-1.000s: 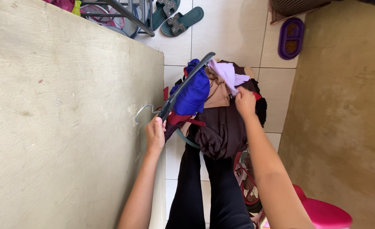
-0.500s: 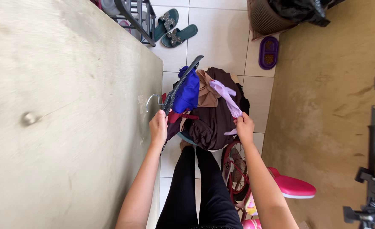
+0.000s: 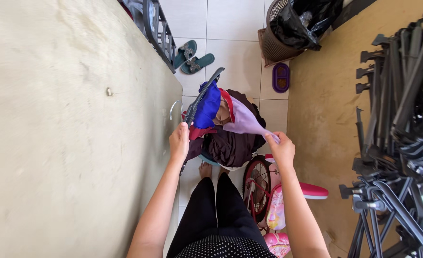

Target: The person picks up clothes from a bucket, places them on hangers, and hangs them on a balcony railing. The person handles multiple garments one by one, including a brown top, a white shirt, and a patterned top.

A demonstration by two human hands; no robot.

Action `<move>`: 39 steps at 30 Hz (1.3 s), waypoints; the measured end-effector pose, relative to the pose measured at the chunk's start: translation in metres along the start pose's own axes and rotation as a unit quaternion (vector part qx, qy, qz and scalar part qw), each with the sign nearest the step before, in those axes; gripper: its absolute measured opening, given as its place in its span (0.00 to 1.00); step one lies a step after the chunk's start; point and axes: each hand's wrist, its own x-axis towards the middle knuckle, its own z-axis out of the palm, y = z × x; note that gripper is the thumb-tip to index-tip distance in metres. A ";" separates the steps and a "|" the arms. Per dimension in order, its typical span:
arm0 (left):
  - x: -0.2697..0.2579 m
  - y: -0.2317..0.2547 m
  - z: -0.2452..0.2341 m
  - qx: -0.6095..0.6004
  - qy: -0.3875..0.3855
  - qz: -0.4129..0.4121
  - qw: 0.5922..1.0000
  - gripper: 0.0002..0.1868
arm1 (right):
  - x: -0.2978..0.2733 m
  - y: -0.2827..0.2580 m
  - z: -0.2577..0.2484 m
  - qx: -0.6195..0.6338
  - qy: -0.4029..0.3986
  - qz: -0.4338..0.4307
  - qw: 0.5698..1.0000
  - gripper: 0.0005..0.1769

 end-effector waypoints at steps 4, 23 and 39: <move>-0.022 0.028 -0.007 -0.003 -0.006 0.011 1.000 0.30 | -0.027 -0.009 -0.041 0.032 -0.026 -0.005 0.999 0.18; -0.066 0.167 -0.021 0.046 -0.099 0.144 0.984 0.34 | -0.095 -0.149 -0.227 0.367 -0.082 -0.185 0.908 0.08; -0.097 0.243 -0.024 0.062 -0.230 0.093 0.967 0.39 | -0.125 -0.313 -0.309 0.424 -0.094 -0.414 0.800 0.04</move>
